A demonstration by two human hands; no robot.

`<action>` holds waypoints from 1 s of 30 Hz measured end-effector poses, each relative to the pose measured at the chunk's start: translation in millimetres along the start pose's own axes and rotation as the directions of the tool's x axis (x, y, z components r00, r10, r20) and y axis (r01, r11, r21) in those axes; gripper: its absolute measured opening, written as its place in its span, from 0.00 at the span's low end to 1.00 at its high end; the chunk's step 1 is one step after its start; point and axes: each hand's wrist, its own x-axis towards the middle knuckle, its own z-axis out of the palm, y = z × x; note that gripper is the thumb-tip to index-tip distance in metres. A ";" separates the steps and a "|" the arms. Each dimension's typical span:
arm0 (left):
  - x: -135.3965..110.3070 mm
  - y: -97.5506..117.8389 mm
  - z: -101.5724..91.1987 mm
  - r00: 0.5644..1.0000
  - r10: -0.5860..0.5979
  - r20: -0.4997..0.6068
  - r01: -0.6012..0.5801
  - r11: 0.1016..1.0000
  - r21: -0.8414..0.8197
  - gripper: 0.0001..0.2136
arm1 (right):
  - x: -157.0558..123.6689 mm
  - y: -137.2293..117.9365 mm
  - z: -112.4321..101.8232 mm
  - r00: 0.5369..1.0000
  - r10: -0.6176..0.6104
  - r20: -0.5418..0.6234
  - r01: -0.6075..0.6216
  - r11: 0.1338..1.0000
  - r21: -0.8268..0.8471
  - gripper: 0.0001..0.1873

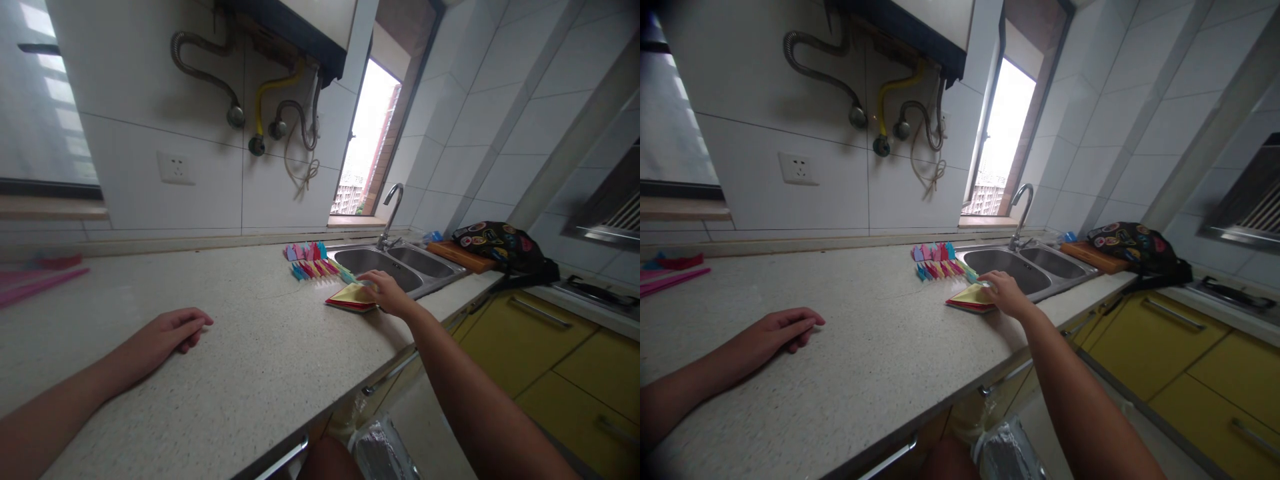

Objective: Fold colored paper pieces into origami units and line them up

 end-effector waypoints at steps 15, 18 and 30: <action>-3.9 9.3 0.0 1.000 -0.003 0.023 0.002 0.999 0.033 0.17 | 6.1 -23.5 15.4 0.950 0.053 0.308 0.011 0.980 -0.200 0.12; -4.4 13.3 1.3 1.000 -0.004 0.016 0.003 1.000 0.030 0.17 | 7.7 -26.0 13.4 0.948 0.042 0.315 0.020 0.981 -0.191 0.11; -6.4 17.7 2.9 1.000 0.000 -0.008 0.000 1.000 0.005 0.18 | 58.0 -188.3 24.3 0.886 -0.447 0.123 0.440 0.894 0.081 0.09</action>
